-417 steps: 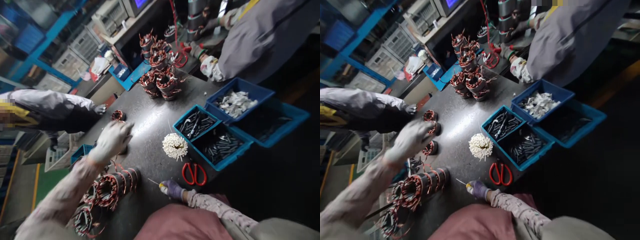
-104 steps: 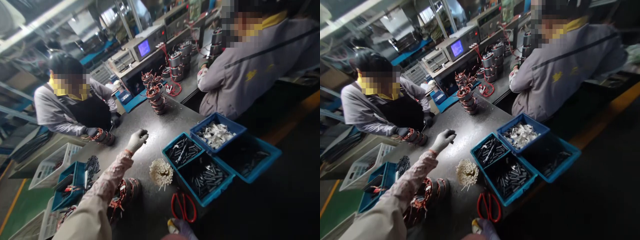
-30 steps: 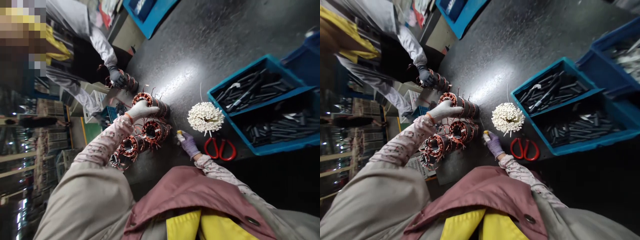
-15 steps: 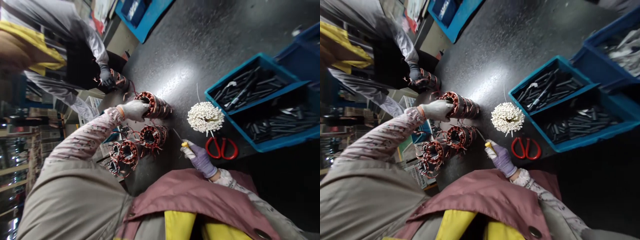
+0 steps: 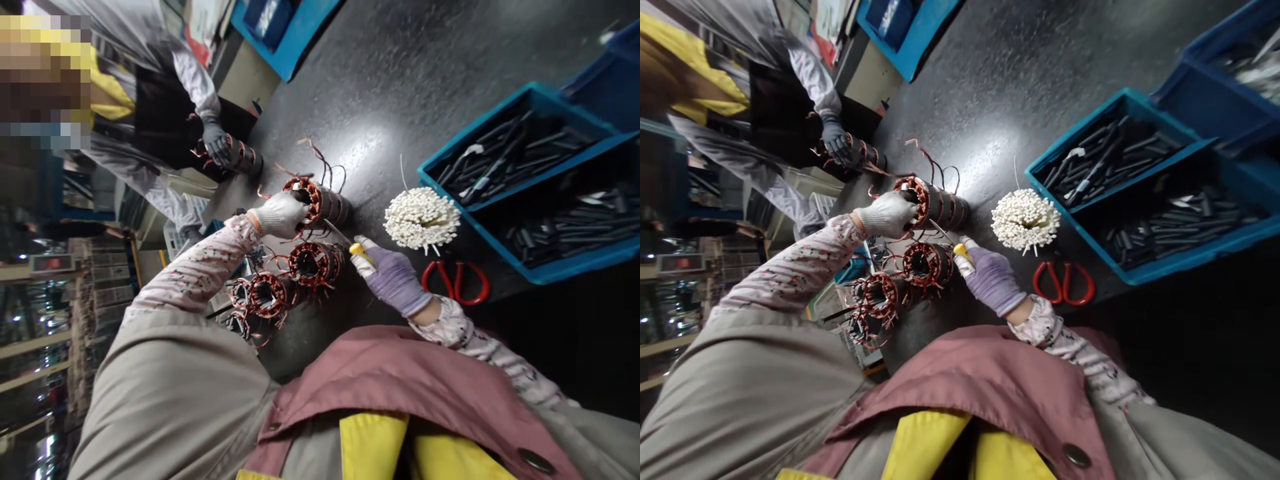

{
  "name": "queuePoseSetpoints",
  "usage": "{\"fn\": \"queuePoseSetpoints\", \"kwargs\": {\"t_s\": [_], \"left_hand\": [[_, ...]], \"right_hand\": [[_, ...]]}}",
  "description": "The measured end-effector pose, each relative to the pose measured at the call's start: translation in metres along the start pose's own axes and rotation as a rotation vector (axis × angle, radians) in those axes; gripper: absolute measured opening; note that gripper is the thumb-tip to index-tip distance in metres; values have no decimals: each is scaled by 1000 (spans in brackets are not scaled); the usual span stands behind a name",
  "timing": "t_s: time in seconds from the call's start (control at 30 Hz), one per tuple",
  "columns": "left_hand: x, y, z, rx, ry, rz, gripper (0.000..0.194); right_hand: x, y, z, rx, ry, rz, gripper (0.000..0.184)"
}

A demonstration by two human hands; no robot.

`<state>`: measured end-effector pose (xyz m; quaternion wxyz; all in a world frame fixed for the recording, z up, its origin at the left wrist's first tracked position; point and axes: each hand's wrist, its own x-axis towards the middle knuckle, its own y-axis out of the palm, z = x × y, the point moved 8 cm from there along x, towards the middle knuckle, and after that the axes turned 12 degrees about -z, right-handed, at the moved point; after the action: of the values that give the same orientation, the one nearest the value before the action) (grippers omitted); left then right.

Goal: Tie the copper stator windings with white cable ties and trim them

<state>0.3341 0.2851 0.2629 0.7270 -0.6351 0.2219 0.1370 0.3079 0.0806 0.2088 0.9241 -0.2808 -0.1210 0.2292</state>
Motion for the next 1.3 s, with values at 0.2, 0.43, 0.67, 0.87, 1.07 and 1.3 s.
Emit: {"fn": "queuePoseSetpoints", "kwargs": {"t_s": [0.2,0.43,0.67,0.87,1.07,1.3], "left_hand": [[-5,8,-11,162,137,44,39],[-6,10,-11,61,114,26,41],[-5,9,-16,220,178,-2,38],[-6,6,-13,256,189,-3,36],[-14,12,-7,348,230,78,32],[-14,11,-12,284,199,58,47]], "right_hand": [[5,6,5,-123,-13,46,47],[21,7,20,-332,19,248,49],[33,-14,41,-471,64,455,45],[48,7,46,-163,157,367,31],[34,70,57,616,670,377,47],[-14,25,1,57,239,199,34]]}}
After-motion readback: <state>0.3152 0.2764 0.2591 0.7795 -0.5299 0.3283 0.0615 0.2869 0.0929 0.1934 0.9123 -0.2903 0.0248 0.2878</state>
